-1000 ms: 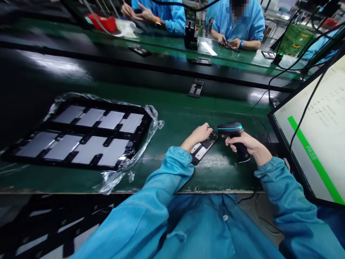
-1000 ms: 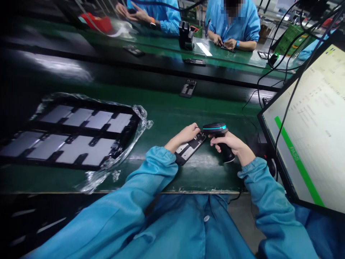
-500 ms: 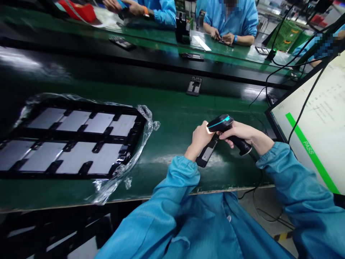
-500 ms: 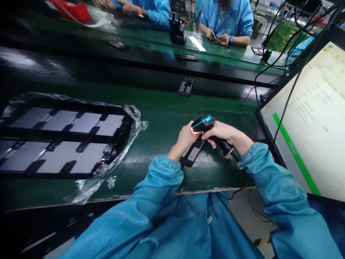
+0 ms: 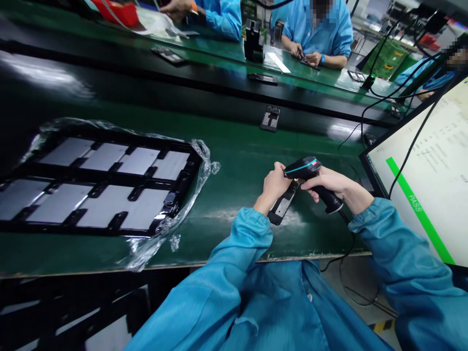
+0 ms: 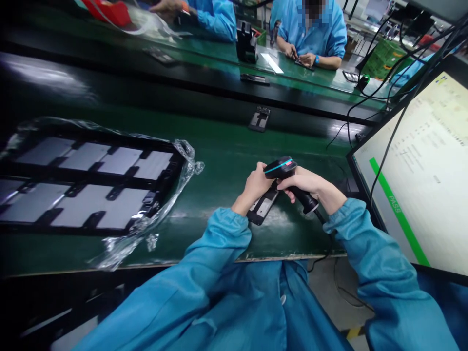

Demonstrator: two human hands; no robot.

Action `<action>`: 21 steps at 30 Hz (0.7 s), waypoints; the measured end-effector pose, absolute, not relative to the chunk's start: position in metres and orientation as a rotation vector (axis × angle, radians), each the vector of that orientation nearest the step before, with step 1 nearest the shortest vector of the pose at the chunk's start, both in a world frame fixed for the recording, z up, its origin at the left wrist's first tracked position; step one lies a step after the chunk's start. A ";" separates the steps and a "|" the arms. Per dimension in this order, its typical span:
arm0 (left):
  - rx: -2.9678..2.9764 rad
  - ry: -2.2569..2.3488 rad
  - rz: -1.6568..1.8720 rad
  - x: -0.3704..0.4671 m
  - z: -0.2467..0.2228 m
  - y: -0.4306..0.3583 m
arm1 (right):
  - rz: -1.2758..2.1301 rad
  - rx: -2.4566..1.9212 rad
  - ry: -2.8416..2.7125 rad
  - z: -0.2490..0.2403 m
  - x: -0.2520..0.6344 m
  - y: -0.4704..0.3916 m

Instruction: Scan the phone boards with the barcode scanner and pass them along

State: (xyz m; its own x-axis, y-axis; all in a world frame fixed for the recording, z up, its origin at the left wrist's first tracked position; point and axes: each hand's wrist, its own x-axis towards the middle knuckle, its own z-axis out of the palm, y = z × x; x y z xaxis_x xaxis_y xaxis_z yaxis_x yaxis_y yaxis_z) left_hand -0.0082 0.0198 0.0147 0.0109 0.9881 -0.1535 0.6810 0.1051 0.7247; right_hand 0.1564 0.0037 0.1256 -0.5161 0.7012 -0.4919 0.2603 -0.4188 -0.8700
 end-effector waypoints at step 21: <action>1.998 1.737 0.780 -0.037 0.009 0.011 | 1.929 -1.012 -1.003 0.021 0.157 -0.031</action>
State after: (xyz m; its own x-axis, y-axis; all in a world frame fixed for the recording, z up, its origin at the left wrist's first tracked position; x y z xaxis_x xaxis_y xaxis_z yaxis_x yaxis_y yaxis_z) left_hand -0.0368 0.0109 0.0092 0.0826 0.9836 0.1602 0.7731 -0.1647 0.6125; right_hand 0.1571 -0.0310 0.0210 -0.4265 0.8510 -0.3065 -0.2380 -0.4325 -0.8697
